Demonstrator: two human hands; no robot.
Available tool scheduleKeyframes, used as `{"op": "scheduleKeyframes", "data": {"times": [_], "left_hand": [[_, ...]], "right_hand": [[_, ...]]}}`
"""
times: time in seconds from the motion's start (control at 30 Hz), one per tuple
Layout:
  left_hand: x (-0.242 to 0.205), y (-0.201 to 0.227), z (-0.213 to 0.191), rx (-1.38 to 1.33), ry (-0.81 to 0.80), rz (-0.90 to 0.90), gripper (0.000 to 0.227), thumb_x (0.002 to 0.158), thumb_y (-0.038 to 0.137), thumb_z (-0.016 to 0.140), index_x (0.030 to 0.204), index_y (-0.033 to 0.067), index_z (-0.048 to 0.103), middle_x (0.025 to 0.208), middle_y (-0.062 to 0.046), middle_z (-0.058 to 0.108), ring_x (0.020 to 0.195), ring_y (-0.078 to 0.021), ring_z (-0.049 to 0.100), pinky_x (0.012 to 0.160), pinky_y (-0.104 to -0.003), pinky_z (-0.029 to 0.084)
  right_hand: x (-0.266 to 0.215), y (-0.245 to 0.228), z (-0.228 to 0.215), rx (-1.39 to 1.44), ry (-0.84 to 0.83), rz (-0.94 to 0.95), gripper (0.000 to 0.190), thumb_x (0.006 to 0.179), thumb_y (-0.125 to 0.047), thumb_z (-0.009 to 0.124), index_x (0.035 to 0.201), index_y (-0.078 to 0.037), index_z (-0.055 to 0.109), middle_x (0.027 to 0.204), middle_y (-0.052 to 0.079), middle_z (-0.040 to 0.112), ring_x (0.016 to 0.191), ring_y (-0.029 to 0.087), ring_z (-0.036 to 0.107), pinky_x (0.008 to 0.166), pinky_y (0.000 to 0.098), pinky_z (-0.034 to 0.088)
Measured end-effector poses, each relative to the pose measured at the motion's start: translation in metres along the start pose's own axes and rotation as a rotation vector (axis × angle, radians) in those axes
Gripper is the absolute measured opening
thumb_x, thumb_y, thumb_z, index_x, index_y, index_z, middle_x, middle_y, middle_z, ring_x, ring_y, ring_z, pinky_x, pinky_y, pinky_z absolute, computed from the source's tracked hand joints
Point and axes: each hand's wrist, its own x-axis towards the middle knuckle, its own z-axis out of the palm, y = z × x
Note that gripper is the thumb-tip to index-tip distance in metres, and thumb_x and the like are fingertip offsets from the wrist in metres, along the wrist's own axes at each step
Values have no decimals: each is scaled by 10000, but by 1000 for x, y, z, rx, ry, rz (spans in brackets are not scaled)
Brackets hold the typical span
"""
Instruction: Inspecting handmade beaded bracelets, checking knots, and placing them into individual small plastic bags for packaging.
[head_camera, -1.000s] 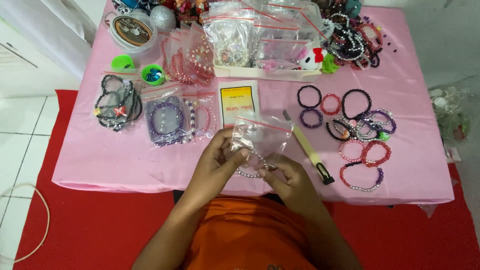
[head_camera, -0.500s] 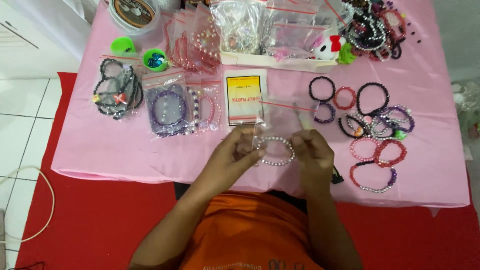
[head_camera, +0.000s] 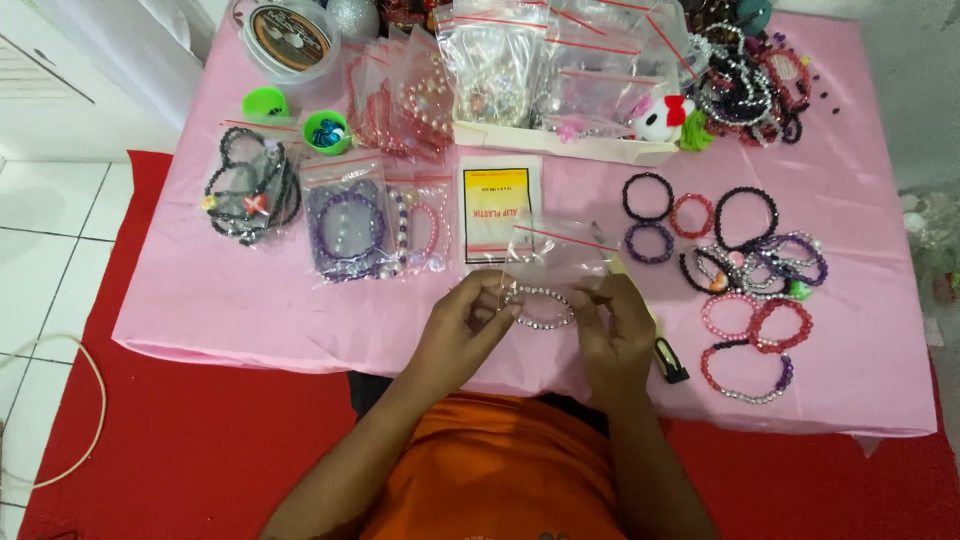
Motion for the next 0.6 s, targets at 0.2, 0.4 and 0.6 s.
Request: {"op": "scheduleKeyframes", "data": {"times": [0.2, 0.4, 0.6], "left_hand": [[2, 73, -4, 428, -117, 195, 432, 900, 214, 796, 1231, -11, 634, 1013, -293, 714, 915, -468, 721, 763, -567, 599], [99, 65, -3, 1056, -97, 835, 278, 950, 150, 700, 1227, 137, 707, 1340, -131, 618, 998, -362, 605, 719, -501, 536], [194, 52, 2, 1658, -362, 589, 778, 943, 40, 594, 1615, 310, 309, 1701, -48, 89, 1506, -372, 220, 1168, -642, 315]], "right_hand": [[-8, 10, -4, -53, 87, -27, 80, 863, 4, 773, 928, -40, 759, 873, 125, 718, 847, 279, 712, 850, 397, 553], [44, -58, -90, 259, -155, -81, 481, 842, -34, 548, 1307, -152, 580, 930, -94, 689, 821, 18, 682, 1312, 406, 518], [124, -64, -100, 1, -323, 233, 352, 1088, -392, 389, 862, -128, 440, 985, 65, 638, 879, 278, 824, 764, 447, 722]]}}
